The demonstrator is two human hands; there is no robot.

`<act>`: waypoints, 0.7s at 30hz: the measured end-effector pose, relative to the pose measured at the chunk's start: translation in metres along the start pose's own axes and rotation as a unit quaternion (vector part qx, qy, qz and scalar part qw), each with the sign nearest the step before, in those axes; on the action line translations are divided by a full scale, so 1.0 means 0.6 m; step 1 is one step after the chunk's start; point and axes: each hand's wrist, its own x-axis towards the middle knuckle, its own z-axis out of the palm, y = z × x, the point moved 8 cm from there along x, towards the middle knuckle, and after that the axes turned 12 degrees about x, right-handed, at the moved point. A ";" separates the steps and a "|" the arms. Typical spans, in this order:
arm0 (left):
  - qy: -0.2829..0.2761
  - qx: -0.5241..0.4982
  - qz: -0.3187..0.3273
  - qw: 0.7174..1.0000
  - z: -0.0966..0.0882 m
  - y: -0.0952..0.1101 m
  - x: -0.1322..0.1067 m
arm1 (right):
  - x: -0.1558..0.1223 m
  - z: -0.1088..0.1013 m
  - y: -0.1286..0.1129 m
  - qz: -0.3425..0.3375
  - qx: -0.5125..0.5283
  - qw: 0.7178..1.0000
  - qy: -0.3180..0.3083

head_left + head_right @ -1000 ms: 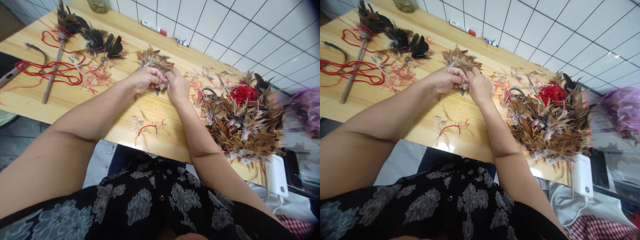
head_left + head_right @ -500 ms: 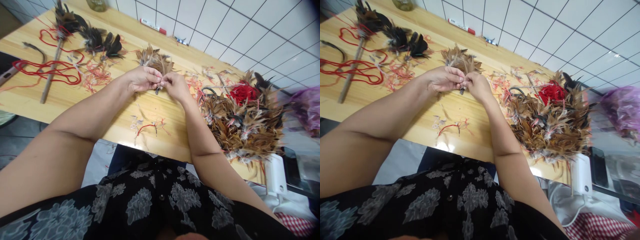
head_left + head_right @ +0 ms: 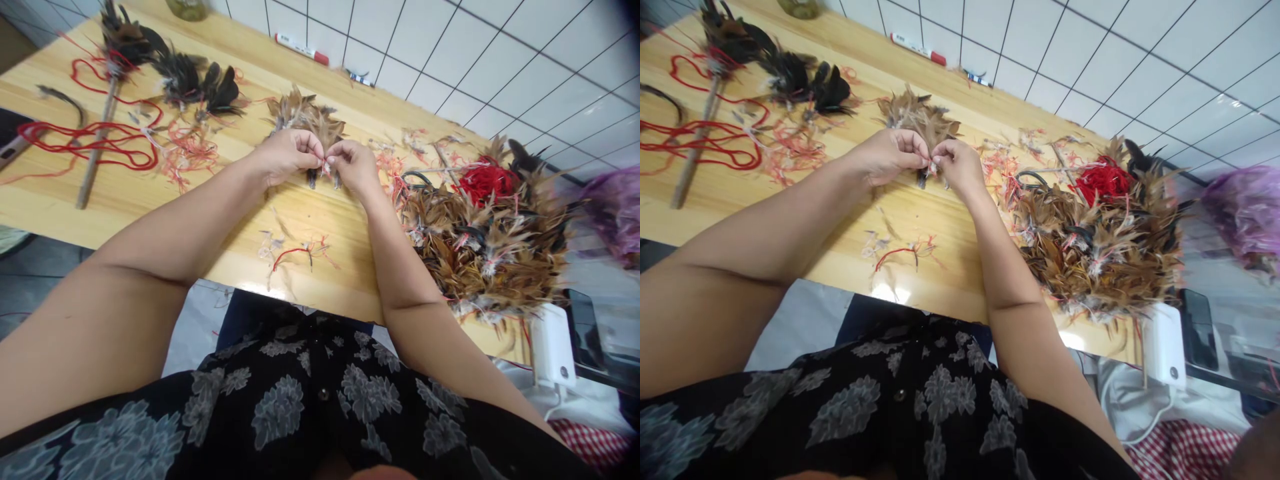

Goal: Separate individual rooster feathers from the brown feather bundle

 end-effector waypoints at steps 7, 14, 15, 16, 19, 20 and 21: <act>0.040 0.102 0.026 0.994 0.006 0.011 0.000 | -0.003 0.004 0.002 -0.002 -0.033 0.999 0.000; 0.075 0.145 0.039 0.986 0.004 0.017 -0.007 | 0.002 0.005 0.027 0.029 0.078 0.996 0.025; 0.073 0.150 0.046 0.985 0.003 0.017 -0.008 | 0.002 0.006 0.030 0.034 0.091 0.995 0.026; 0.074 0.156 0.055 0.983 0.002 0.017 -0.007 | 0.003 0.006 0.033 0.038 0.106 0.993 0.025; 0.084 0.176 0.095 0.976 -0.005 0.011 -0.001 | 0.004 0.006 0.038 0.046 0.145 0.988 0.024; 0.090 0.181 0.111 0.973 -0.008 0.008 0.003 | 0.005 0.006 0.040 0.048 0.154 0.987 0.025; 0.096 0.186 0.127 0.969 -0.011 0.006 0.007 | 0.006 0.005 0.042 0.050 0.161 0.985 0.027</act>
